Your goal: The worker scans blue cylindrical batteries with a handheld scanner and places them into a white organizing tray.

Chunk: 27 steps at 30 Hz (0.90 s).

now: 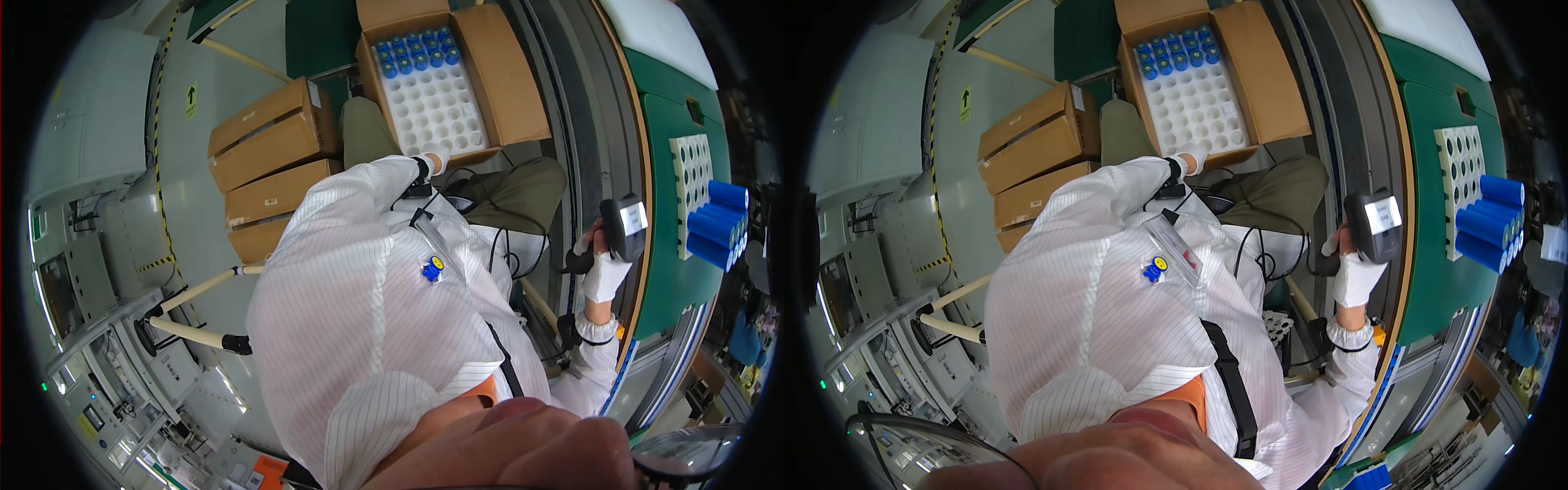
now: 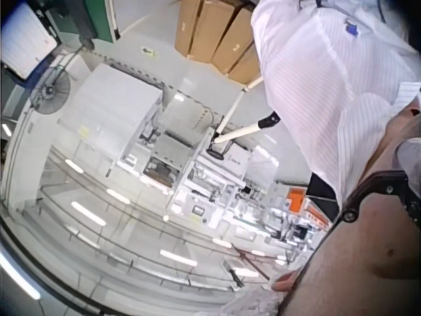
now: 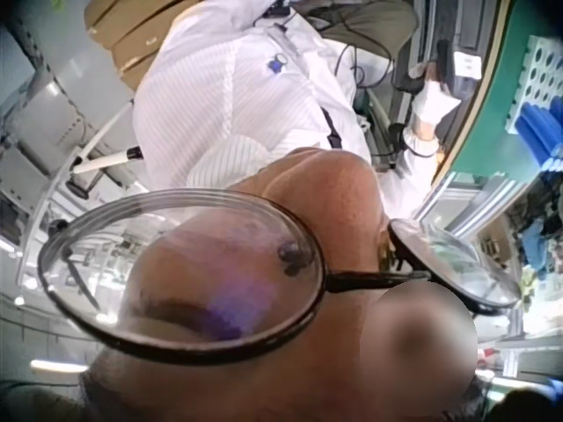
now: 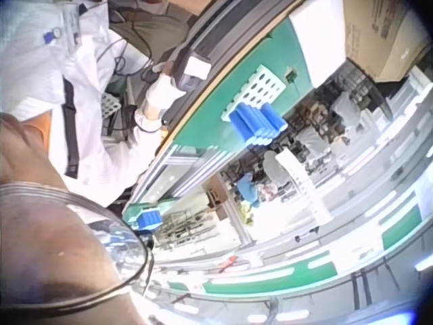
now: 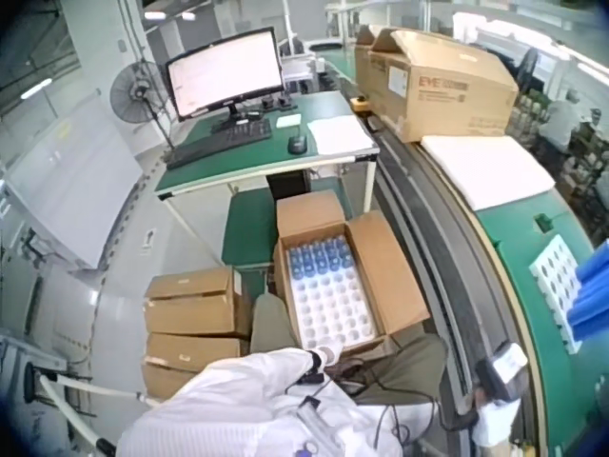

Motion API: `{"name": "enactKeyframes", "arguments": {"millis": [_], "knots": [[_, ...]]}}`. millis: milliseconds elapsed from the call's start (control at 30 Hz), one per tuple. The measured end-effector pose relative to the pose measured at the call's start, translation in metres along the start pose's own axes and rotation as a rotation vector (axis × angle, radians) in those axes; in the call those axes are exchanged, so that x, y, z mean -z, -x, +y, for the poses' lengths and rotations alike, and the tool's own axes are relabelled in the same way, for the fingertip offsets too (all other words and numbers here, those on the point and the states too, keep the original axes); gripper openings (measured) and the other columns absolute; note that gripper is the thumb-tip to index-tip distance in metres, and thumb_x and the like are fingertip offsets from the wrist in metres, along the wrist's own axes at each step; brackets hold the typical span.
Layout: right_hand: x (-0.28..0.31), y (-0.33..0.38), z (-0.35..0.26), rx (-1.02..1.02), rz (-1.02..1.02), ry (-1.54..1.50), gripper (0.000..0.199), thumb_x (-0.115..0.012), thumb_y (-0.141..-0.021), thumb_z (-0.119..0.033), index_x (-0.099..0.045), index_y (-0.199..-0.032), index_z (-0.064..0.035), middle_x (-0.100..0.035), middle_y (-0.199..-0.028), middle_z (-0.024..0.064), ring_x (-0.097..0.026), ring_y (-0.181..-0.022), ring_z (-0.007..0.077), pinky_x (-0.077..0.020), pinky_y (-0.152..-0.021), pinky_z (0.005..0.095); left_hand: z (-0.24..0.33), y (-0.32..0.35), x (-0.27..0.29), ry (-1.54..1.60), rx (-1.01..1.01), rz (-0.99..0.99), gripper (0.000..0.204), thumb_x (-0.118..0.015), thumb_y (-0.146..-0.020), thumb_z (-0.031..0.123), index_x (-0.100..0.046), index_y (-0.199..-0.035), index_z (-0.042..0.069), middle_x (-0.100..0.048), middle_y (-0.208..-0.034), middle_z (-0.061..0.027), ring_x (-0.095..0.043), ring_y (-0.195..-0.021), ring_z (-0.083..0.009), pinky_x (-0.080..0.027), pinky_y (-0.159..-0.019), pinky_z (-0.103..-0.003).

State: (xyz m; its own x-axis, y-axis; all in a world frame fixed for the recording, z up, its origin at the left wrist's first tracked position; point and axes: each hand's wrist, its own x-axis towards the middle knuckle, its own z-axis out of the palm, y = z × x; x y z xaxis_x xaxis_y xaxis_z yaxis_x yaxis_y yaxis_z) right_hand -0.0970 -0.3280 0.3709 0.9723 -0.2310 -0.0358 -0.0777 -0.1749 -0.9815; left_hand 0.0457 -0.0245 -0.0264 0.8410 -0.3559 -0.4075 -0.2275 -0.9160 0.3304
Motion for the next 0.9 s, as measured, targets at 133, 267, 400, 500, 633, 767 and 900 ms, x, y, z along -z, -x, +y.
{"name": "enactKeyframes", "arguments": {"millis": [133, 267, 400, 500, 633, 767, 900], "knots": [[0.000, 0.002, 0.002, 0.002, -0.031, -0.002, 0.020, -0.062, -0.090, -0.004, -0.062, -0.109, 0.0017, -0.063, -0.084, 0.0069, -0.058, -0.069, 0.0132, -0.0456, -0.063, 0.0268, 0.003, -0.004, -0.012, -0.005, 0.115, 0.079, 0.025, -0.054, -0.088, 0.014, -0.074, -0.101, 0.006, -0.070, -0.103, -0.0192, -0.070, -0.093, -0.0348, -0.055, -0.077, -0.046], [0.002, 0.003, 0.010, 0.030, -0.005, 0.002, 0.019, -0.066, -0.088, -0.003, -0.064, -0.107, 0.0016, -0.065, -0.084, 0.0066, -0.059, -0.067, 0.0135, -0.0470, -0.061, 0.0272, 0.002, -0.005, -0.017, -0.045, 0.117, 0.022, 0.029, -0.051, -0.089, 0.020, -0.072, -0.102, 0.006, -0.068, -0.106, -0.0232, -0.066, -0.099, -0.0409, -0.051, -0.085, -0.047], [0.007, 0.002, 0.022, 0.031, -0.020, 0.054, 0.019, -0.068, -0.088, -0.003, -0.065, -0.107, 0.0006, -0.066, -0.084, 0.0066, -0.060, -0.069, 0.0138, -0.0480, -0.062, 0.0285, 0.006, -0.006, -0.019, 0.081, 0.193, 0.117, 0.028, -0.052, -0.088, 0.018, -0.073, -0.103, 0.007, -0.068, -0.108, -0.0232, -0.066, -0.101, -0.0403, -0.052, -0.085, -0.045], [0.010, 0.002, 0.028, 0.061, -0.018, 0.125, 0.021, -0.068, -0.087, -0.003, -0.065, -0.108, 0.0000, -0.067, -0.087, 0.0075, -0.062, -0.073, 0.0141, -0.0490, -0.066, 0.0283, 0.012, -0.003, -0.019, 0.045, 0.175, 0.037, 0.027, -0.052, -0.088, 0.016, -0.074, -0.101, 0.008, -0.067, -0.111, -0.0231, -0.066, -0.102, -0.0393, -0.052, -0.086, -0.045], [0.008, 0.002, 0.026, -0.040, -0.010, 0.122, 0.027, -0.071, -0.082, -0.001, -0.067, -0.109, -0.0001, -0.071, -0.099, 0.0087, -0.067, -0.088, 0.0154, -0.0522, -0.080, 0.0284, 0.018, 0.005, -0.017, 0.018, 0.145, 0.042, 0.029, -0.051, -0.087, 0.015, -0.073, -0.102, 0.005, -0.068, -0.109, -0.0230, -0.066, -0.101, -0.0398, -0.052, -0.087, -0.046], [0.009, 0.007, 0.016, -0.065, -0.051, 0.080, 0.022, -0.071, -0.083, -0.002, -0.067, -0.104, 0.0000, -0.069, -0.082, 0.0069, -0.063, -0.069, 0.0137, -0.0498, -0.062, 0.0286, 0.008, 0.005, -0.013, 0.078, 0.100, 0.038, 0.030, -0.049, -0.089, 0.015, -0.071, -0.107, 0.004, -0.067, -0.112, -0.0227, -0.065, -0.103, -0.0399, -0.051, -0.087, -0.047], [0.015, 0.011, 0.019, -0.026, -0.043, 0.127, 0.020, -0.072, -0.081, -0.001, -0.066, -0.100, -0.0017, -0.068, -0.083, 0.0064, -0.063, -0.067, 0.0149, -0.0495, -0.061, 0.0292, -0.001, 0.004, -0.014, 0.107, 0.119, -0.002, 0.031, -0.047, -0.091, 0.017, -0.070, -0.109, 0.004, -0.067, -0.112, -0.0232, -0.065, -0.103, -0.0396, -0.050, -0.088, -0.046]]}}
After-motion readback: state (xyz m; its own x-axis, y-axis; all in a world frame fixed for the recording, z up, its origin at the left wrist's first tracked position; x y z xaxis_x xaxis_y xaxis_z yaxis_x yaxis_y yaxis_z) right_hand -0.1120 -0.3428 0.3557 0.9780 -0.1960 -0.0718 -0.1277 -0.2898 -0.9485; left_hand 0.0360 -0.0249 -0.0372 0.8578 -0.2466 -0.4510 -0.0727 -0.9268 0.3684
